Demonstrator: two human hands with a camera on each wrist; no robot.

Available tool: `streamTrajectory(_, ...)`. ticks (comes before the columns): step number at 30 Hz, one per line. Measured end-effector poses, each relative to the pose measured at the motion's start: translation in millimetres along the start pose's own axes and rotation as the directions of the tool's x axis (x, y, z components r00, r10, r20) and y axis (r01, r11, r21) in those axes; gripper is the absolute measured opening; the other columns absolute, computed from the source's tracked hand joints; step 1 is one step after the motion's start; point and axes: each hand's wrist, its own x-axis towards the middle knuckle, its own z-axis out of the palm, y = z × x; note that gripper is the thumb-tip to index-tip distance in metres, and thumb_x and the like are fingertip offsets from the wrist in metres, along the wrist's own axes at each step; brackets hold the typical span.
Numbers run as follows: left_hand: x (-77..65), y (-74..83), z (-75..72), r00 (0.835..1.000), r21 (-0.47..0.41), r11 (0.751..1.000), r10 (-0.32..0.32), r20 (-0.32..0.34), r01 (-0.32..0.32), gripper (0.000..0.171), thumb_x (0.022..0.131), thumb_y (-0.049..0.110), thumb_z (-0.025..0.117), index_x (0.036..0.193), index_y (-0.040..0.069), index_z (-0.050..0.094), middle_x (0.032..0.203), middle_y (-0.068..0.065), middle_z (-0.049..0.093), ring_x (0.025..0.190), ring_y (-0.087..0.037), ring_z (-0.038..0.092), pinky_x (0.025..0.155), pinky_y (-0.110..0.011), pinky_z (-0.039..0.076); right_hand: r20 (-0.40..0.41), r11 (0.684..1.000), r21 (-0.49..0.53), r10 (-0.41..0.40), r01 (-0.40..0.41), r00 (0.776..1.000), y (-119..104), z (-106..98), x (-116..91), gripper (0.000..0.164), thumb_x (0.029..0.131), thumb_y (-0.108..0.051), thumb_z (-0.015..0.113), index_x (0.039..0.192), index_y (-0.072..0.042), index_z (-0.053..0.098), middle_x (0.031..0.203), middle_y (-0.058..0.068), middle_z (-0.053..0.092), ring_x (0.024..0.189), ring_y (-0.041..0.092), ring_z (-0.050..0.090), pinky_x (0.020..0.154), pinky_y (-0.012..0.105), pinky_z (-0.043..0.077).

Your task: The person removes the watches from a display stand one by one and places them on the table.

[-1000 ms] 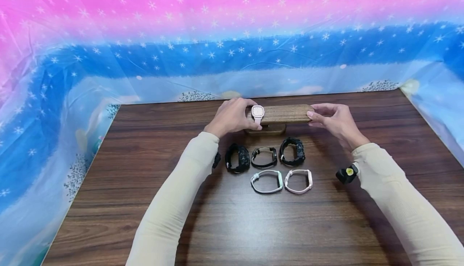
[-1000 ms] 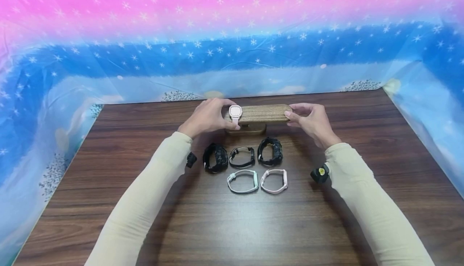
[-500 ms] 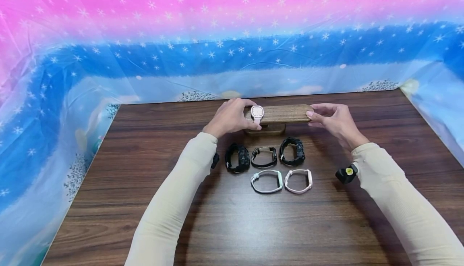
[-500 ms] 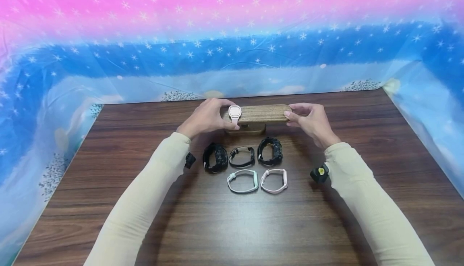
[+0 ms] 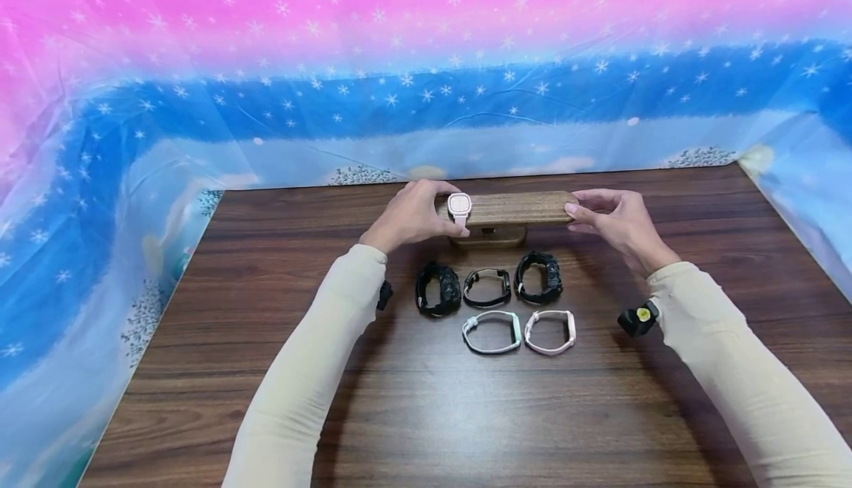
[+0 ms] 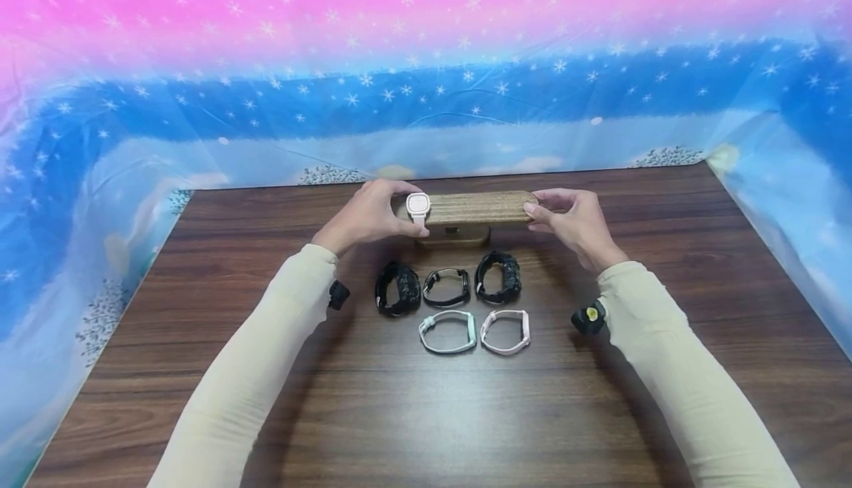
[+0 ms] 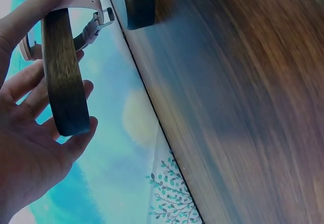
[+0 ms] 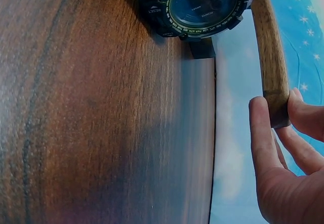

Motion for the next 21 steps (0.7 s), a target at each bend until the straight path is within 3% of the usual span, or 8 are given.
streamTrajectory(21, -10.8, -14.3, -8.3, 0.999, -0.043, 0.998, -0.037, -0.009, 0.037, 0.067, 0.073, 0.037, 0.093, 0.131, 0.016, 0.067, 0.137, -0.004, 0.06, 0.121, -0.023, 0.056, 0.105, -0.043, 0.046, 0.0, 0.999, 0.041, -0.003, 0.003, 1.0, 1.8, -0.5, 0.4, 0.058, 0.092, -0.011, 0.076, 0.139, 0.012, 0.05, 0.096, -0.007, 0.074, 0.08, 0.017, 0.075, 0.086, 0.033, 0.059)
